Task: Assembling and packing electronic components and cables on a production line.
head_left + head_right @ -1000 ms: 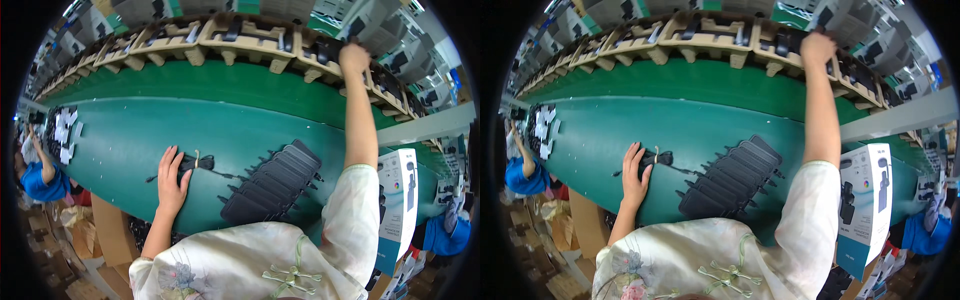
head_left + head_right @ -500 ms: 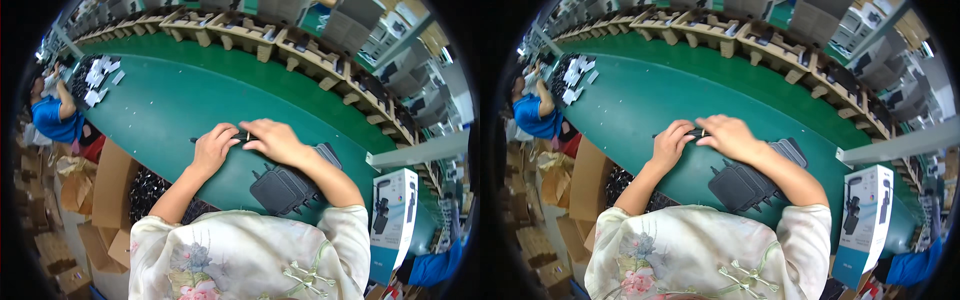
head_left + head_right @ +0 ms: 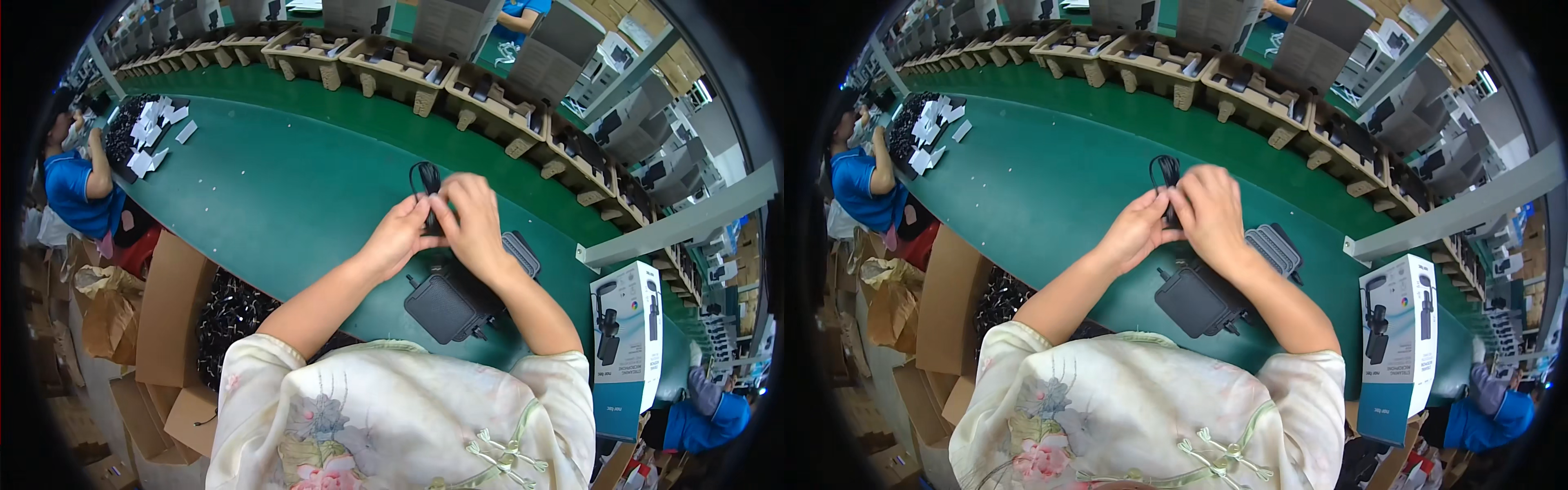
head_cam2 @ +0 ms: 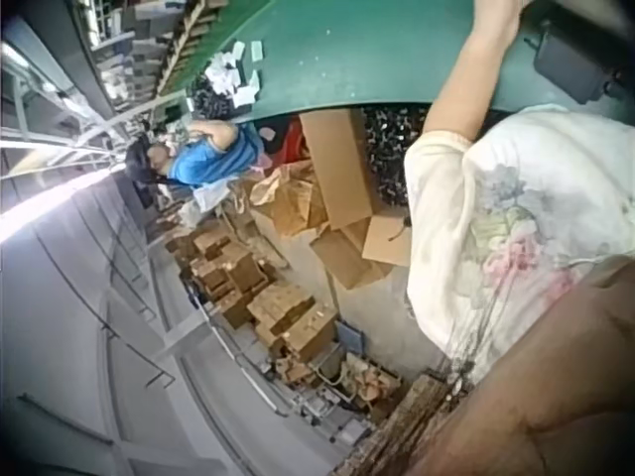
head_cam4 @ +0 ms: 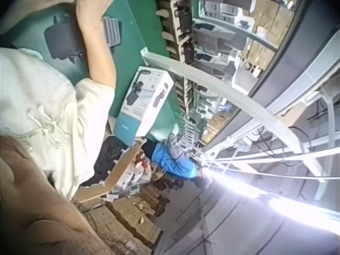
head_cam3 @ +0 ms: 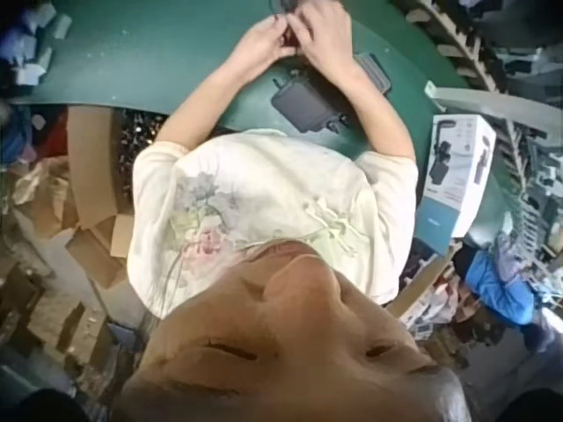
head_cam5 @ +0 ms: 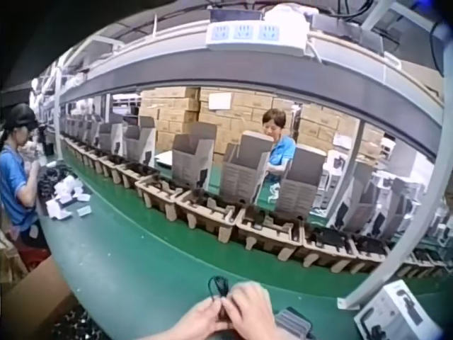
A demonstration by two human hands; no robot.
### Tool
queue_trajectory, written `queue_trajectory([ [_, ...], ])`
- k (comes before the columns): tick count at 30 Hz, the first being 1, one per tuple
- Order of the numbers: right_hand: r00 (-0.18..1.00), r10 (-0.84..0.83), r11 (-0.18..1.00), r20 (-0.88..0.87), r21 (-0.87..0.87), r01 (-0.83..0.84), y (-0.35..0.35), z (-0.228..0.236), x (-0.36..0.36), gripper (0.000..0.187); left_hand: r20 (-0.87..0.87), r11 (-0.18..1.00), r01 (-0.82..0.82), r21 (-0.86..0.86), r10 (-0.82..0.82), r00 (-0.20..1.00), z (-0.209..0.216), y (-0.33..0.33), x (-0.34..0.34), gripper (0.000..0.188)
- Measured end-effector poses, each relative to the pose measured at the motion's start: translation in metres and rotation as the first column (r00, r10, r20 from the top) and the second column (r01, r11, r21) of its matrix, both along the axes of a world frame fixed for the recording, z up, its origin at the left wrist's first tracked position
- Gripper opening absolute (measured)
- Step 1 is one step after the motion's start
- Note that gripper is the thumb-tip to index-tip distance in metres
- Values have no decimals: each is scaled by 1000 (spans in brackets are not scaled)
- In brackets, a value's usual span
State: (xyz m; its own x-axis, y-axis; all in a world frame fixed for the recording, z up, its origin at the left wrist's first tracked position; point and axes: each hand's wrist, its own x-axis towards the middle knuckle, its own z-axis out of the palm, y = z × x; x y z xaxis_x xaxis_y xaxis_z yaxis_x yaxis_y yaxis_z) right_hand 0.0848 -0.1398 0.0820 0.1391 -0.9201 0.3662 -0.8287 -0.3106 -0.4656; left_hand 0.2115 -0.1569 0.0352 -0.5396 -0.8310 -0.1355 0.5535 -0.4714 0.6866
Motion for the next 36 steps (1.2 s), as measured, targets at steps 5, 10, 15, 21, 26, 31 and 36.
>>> queue_trajectory([
  [5, 893, 85, 863, -443, -415, -288, 18, 6, -3, 38, 298, 903, 379, -202, -312, 902, -21, -12, 26, 29],
  [10, 844, 264, 949, -466, -29, -313, 31, 6, -23, 37, 479, 774, 599, -205, -455, 751, -16, -13, 41, 36],
  [15, 862, -211, 901, -461, -433, -11, -9, 42, -95, 25, 289, 819, -177, -547, 382, 878, -5, -23, 91, 43],
  [21, 398, -702, 704, -591, -660, 262, -81, 85, -211, 24, 321, 281, -451, -847, 947, -13, -62, -34, 251, 35],
  [26, 45, -505, 839, -862, -478, 260, -137, 70, -250, 16, 417, 278, -314, -908, 685, -598, -194, 23, 372, 37],
  [31, -4, -404, 892, -915, -395, 220, -172, 40, -255, 13, 715, 747, -368, -553, 200, -670, -311, 94, 381, 59],
  [36, 239, -346, 786, -907, -142, 601, -195, 10, -219, 39, 954, 967, -231, -105, 32, -299, -312, 125, 326, 109],
])
